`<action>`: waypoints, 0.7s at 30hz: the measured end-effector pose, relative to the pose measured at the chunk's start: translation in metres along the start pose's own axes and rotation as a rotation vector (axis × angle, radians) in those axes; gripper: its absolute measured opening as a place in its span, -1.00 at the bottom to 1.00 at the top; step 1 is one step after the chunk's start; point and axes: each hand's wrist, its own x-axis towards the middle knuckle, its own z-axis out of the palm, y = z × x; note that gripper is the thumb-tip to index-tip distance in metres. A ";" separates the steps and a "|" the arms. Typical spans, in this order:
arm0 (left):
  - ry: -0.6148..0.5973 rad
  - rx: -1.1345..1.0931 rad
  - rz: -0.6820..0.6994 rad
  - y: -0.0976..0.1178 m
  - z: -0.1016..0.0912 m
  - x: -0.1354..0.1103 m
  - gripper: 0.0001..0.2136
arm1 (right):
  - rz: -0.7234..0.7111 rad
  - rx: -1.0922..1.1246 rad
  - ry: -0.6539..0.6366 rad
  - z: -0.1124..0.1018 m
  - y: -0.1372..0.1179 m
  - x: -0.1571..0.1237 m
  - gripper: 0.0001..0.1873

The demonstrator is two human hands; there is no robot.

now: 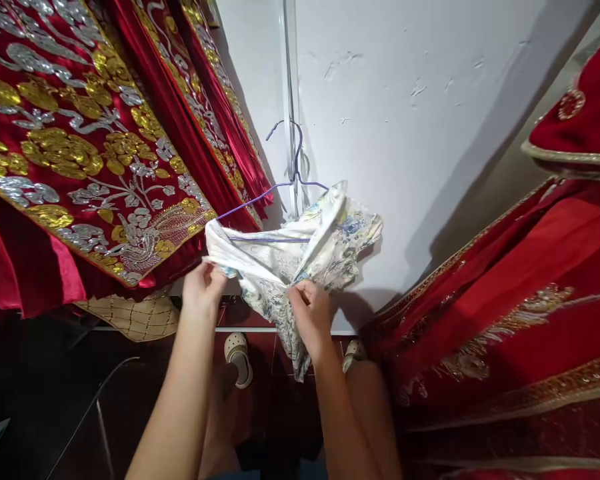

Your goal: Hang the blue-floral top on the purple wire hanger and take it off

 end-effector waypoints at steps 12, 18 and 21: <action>-0.576 0.580 0.079 -0.055 0.030 -0.130 -0.75 | 0.200 0.111 0.249 -0.057 0.057 -0.079 -0.62; -0.875 0.481 0.107 -0.013 0.054 -0.163 -0.81 | 0.075 0.064 0.173 -0.060 0.017 -0.067 -0.53; -1.003 0.568 0.199 -0.005 0.056 -0.167 -0.86 | 0.190 0.313 -0.026 -0.047 -0.005 -0.054 -0.30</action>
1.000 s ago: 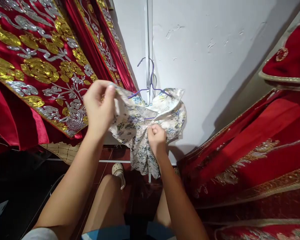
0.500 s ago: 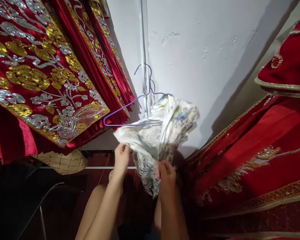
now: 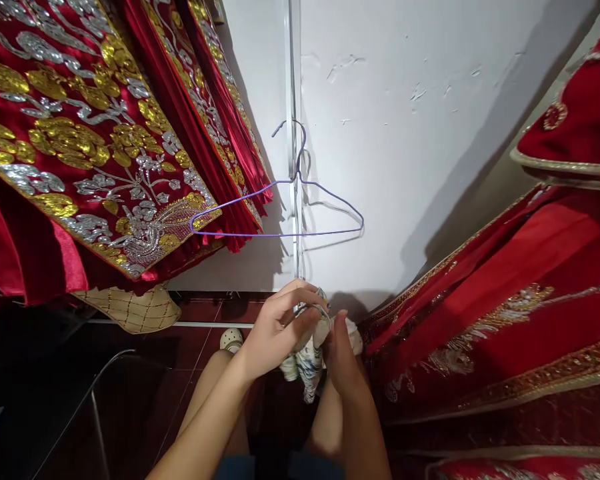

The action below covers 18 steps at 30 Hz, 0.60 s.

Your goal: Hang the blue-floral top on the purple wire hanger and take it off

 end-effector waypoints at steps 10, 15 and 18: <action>-0.373 0.038 -0.238 -0.031 -0.066 -0.022 -0.59 | 0.328 -0.033 -0.557 0.021 -0.059 0.022 -0.59; -0.554 0.554 -0.421 -0.048 -0.102 -0.052 -0.62 | -0.094 -0.491 -0.293 -0.003 -0.102 0.065 -0.80; -0.313 0.900 -0.253 -0.046 -0.128 -0.047 -0.61 | -0.413 -0.601 -0.124 -0.004 -0.100 0.097 -0.70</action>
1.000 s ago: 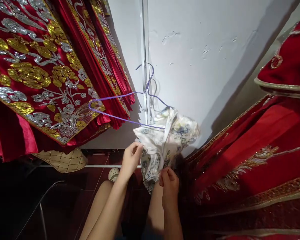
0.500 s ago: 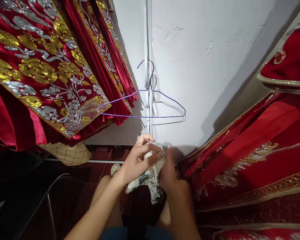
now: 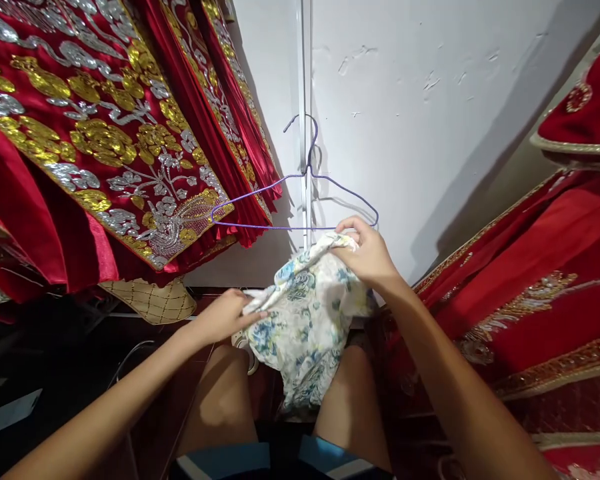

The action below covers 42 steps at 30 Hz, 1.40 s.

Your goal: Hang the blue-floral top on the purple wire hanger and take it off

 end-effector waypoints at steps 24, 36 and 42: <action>0.696 0.082 -0.025 0.041 -0.094 0.077 -0.91 | 0.175 -0.078 0.085 0.013 0.033 0.017 -0.67; 0.445 0.431 0.061 0.016 -0.101 0.119 -0.73 | -0.010 -0.505 0.324 -0.073 0.048 0.037 0.04; 0.478 0.385 0.003 0.020 -0.114 0.117 -0.77 | -0.047 -0.830 0.101 -0.082 0.011 0.054 -0.34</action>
